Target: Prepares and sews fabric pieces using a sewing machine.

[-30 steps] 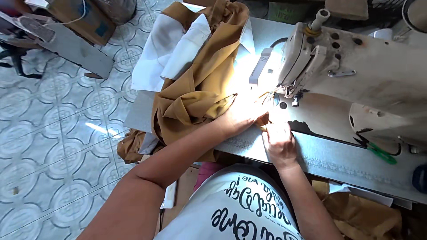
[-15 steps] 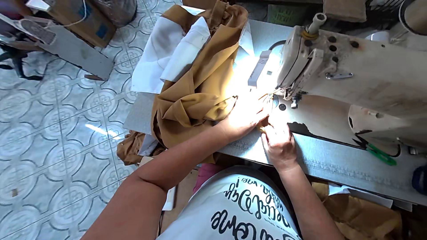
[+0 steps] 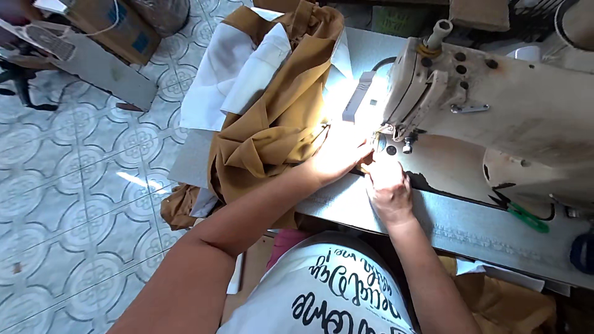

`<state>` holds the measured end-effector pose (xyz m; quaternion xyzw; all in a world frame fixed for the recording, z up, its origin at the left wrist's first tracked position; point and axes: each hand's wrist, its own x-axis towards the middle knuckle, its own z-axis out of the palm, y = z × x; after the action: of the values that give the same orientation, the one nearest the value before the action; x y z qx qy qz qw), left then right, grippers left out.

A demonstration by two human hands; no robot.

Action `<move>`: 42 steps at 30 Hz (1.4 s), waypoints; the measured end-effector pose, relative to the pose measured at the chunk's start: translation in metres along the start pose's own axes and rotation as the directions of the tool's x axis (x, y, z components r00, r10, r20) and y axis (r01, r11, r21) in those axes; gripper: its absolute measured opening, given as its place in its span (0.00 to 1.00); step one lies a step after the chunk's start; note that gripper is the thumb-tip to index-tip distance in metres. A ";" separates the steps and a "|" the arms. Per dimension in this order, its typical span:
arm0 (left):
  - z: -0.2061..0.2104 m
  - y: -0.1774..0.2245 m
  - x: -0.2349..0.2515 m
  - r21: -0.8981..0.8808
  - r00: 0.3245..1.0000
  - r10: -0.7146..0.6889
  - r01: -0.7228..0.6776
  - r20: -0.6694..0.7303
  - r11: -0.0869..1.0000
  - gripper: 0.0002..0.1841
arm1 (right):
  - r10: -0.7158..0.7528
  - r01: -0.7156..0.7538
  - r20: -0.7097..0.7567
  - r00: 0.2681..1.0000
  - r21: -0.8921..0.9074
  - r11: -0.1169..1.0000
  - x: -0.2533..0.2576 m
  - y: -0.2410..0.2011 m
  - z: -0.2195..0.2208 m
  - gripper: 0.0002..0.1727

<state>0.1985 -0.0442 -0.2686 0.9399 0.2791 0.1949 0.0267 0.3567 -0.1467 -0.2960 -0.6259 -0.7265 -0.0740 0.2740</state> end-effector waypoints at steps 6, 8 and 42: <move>-0.003 -0.014 -0.005 -0.001 0.997 0.081 -0.081 0.015 0.997 0.15 | 0.018 -0.018 -0.023 1.000 0.001 1.000 0.001 0.002 0.004 0.13; -0.004 -0.013 -0.006 -0.019 0.999 0.043 -0.043 0.013 0.999 0.15 | 0.027 -0.027 -0.035 0.999 0.001 1.000 -0.001 0.001 0.005 0.12; 0.012 -0.028 0.011 -0.074 0.988 -0.137 0.132 -0.076 0.989 0.14 | 0.057 -0.067 0.107 0.993 0.088 0.994 0.023 0.013 0.004 0.14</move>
<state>0.1972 -0.0141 -0.2805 0.9087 0.3359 0.2402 0.0607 0.3661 -0.1218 -0.2913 -0.6379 -0.7226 0.0008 0.2664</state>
